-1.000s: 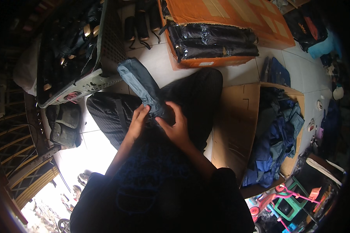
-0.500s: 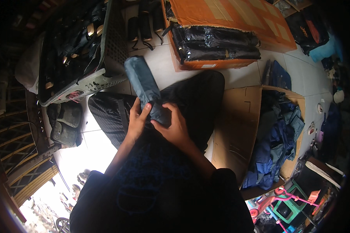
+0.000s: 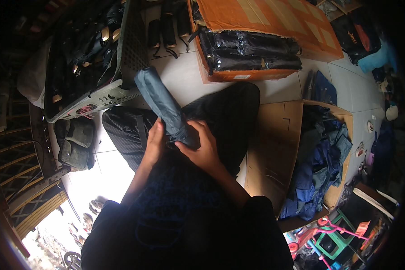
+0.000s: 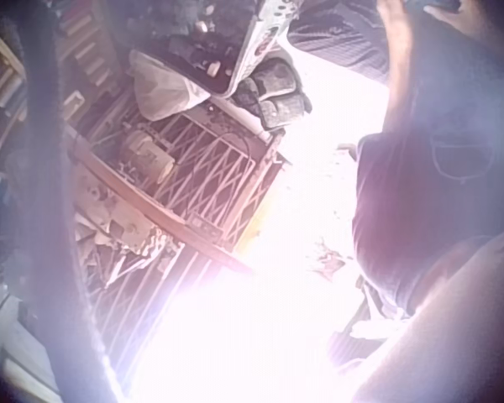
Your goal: The person sits on the floor and repeatedly wraps dark fabric items into plastic bags. They fold the fabric, insert it into the bag, and tie the bag closed before placing it in a nearby container.
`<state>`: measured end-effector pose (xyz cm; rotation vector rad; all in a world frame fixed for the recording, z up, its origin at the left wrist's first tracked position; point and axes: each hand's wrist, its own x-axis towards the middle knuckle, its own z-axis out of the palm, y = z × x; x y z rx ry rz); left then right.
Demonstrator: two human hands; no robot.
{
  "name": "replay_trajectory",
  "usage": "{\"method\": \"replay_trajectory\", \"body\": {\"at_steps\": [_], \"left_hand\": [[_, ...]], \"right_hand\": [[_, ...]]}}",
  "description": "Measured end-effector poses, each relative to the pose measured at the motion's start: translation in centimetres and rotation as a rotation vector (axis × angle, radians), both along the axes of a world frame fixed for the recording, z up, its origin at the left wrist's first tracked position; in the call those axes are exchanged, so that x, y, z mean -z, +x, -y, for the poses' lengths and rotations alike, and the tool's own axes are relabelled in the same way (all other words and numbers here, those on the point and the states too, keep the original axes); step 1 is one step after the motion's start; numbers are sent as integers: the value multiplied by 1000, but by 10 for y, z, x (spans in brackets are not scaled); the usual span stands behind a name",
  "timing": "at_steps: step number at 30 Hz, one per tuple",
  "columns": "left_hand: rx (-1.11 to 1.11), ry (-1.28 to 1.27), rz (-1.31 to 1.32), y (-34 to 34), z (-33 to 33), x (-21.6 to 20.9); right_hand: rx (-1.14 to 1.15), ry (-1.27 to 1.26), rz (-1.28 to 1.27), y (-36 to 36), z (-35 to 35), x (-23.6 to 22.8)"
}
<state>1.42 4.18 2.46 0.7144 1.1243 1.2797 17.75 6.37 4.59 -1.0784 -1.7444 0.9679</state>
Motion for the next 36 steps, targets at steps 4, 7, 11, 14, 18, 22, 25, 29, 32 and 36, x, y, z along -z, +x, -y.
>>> {"method": "replay_trajectory", "body": {"at_steps": [4,7,11,14,18,22,25,29,32,36], "left_hand": [[1,-30,-249,-3,-1,-20],[-13,43,-330,0,-2,-25],[-63,61,-345,5,-1,-30],[-167,32,-279,20,4,-25],[-89,-17,-345,28,14,-15],[-97,65,-130,11,-1,-22],[-225,65,160,11,-17,-36],[-252,-58,186,15,-22,-39],[-311,-25,259,12,-25,-42],[-233,21,228,14,-18,-32]], "right_hand": [[2,-133,-127,-1,2,1],[-1,-163,-147,2,0,1],[14,-214,-225,3,4,9],[34,-234,-285,0,5,5],[71,-199,-328,0,3,6],[39,-118,-212,10,1,10],[-39,-156,-162,8,0,7],[14,-368,-255,-7,1,-12],[-37,-463,-153,-7,-1,-13],[-25,-442,-114,-8,4,-18]]}}
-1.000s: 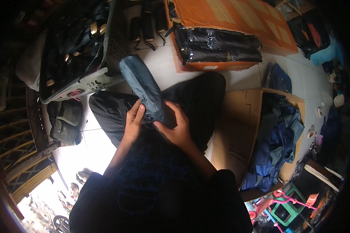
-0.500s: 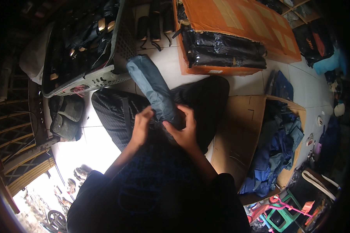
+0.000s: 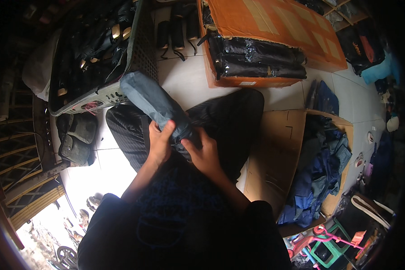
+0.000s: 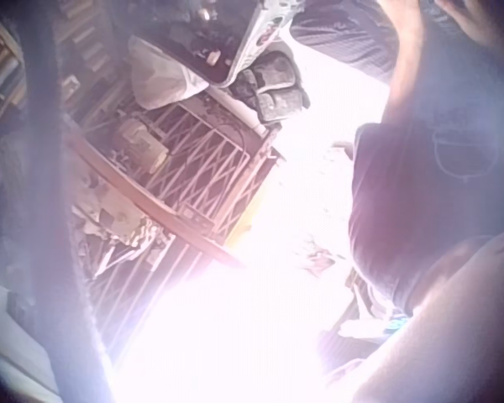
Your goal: The person sits on the floor and repeatedly wraps dark fabric items into plastic bags. They fold the fabric, insert it into the bag, and tie the bag closed before placing it in a nearby container.
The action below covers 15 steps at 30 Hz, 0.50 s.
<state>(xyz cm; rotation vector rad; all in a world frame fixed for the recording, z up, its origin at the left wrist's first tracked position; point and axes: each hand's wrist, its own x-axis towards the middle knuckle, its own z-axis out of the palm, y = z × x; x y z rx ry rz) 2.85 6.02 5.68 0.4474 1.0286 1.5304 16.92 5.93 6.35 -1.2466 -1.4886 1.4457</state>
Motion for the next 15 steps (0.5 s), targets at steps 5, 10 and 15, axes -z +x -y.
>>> {"method": "replay_trajectory", "body": {"at_steps": [5,10,15], "left_hand": [[221,78,-39,-5,6,-9],[340,90,-78,-22,6,-1],[224,133,31,-17,-8,-19]], "right_hand": [[24,-7,-42,0,0,-1],[-13,-119,-57,2,-7,-13],[-102,-119,33,-1,-16,-26]]}}
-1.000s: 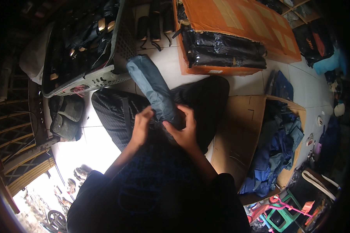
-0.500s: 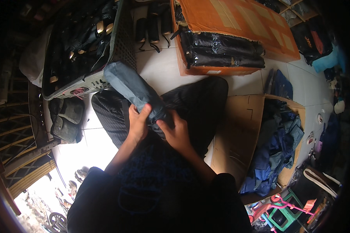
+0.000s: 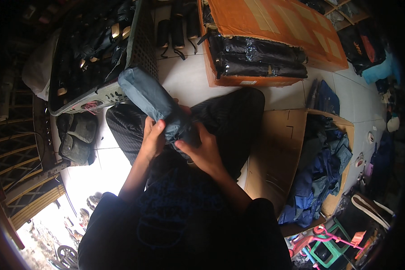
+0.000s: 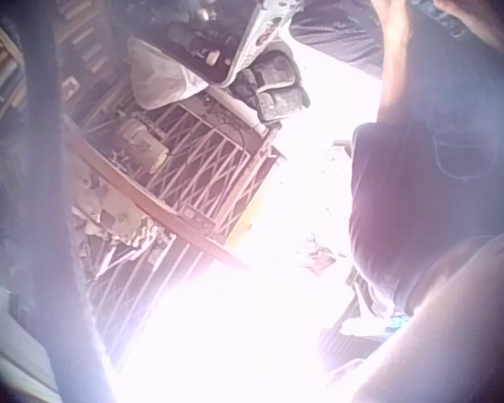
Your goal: The person sits on the floor and repeatedly wraps dark fabric items into plastic bags. They fold the fabric, insert it into the bag, and tie the bag closed before placing it in a nearby container.
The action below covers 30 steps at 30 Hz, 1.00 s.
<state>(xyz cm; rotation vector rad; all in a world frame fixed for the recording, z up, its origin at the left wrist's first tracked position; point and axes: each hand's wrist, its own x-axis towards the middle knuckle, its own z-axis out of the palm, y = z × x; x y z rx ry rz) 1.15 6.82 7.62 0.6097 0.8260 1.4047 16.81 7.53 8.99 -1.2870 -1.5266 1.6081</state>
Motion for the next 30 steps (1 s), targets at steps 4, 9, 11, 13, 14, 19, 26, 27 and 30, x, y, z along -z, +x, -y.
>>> {"method": "replay_trajectory", "body": {"at_steps": [4,9,11,13,14,19,26,27,30], "left_hand": [[-20,-84,-31,14,-1,-9],[-37,-126,-85,20,16,5],[-26,-149,-114,19,18,5],[-3,-155,-119,16,18,5],[-24,-143,-86,15,18,4],[6,-7,73,11,4,-19],[-6,-64,-131,10,-14,-39],[-30,-97,-108,12,-14,-40],[-24,-70,-93,16,-6,-35]], "right_hand": [[91,61,-146,-8,2,6],[73,36,-156,-8,2,4],[69,15,-145,-8,3,2],[82,17,-147,-10,5,2],[82,40,-157,-9,5,5],[35,-393,-414,-5,4,-3],[112,-394,-207,-8,7,-10],[118,-366,-208,-9,7,-10],[136,-250,-183,-7,9,-2]]}}
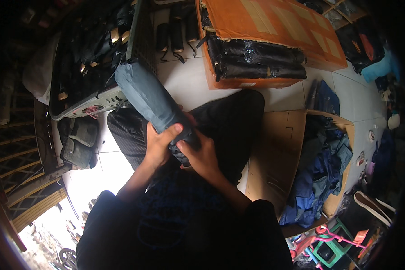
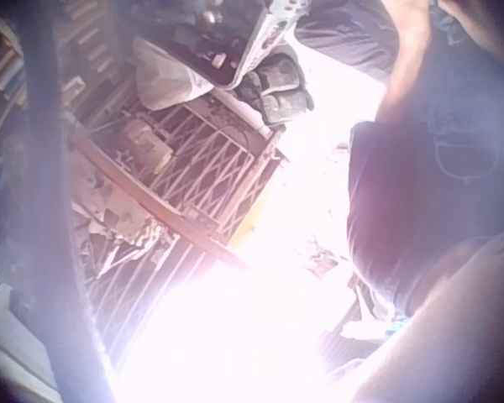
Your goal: The person sits on the floor and repeatedly wraps dark fabric items into plastic bags. They fold the fabric, insert it into the bag, and tie the bag closed before placing it in a nearby container.
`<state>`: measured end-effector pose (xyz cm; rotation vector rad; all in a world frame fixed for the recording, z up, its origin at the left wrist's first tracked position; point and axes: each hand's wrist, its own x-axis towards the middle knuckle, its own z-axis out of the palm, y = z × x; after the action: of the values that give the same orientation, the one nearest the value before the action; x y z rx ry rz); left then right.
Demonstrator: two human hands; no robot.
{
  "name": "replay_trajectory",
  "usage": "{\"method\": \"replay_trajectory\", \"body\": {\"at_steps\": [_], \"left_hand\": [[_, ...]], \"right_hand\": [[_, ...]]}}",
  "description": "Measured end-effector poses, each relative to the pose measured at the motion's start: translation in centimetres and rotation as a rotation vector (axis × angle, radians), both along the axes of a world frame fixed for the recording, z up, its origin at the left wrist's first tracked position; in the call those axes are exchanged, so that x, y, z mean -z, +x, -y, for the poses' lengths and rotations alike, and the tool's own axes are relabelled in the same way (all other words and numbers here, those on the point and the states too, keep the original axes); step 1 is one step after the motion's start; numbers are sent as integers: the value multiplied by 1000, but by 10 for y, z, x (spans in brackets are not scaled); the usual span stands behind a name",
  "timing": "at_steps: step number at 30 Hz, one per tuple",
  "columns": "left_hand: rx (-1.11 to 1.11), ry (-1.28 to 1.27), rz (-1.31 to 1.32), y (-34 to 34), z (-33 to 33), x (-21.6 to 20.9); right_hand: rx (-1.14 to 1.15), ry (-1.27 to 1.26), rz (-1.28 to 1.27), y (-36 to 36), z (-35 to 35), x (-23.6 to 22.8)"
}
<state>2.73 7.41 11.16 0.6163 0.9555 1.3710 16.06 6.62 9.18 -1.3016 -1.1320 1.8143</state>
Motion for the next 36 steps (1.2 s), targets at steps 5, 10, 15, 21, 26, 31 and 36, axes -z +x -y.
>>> {"method": "replay_trajectory", "body": {"at_steps": [5,10,15,21,26,31,36], "left_hand": [[-18,9,81,8,10,2],[-7,55,141,12,14,8],[8,86,162,13,17,18],[16,-11,148,18,26,37],[29,83,245,3,16,38],[109,144,53,-8,11,18],[26,43,65,-7,2,10]], "right_hand": [[-15,38,2,4,1,-2],[-47,60,25,7,-2,-5],[-72,55,-2,10,-5,-3],[-43,-138,-28,4,-7,-18],[-211,-46,-163,6,-6,15],[-289,-175,-340,8,-7,2],[-153,-10,-236,0,6,5]]}}
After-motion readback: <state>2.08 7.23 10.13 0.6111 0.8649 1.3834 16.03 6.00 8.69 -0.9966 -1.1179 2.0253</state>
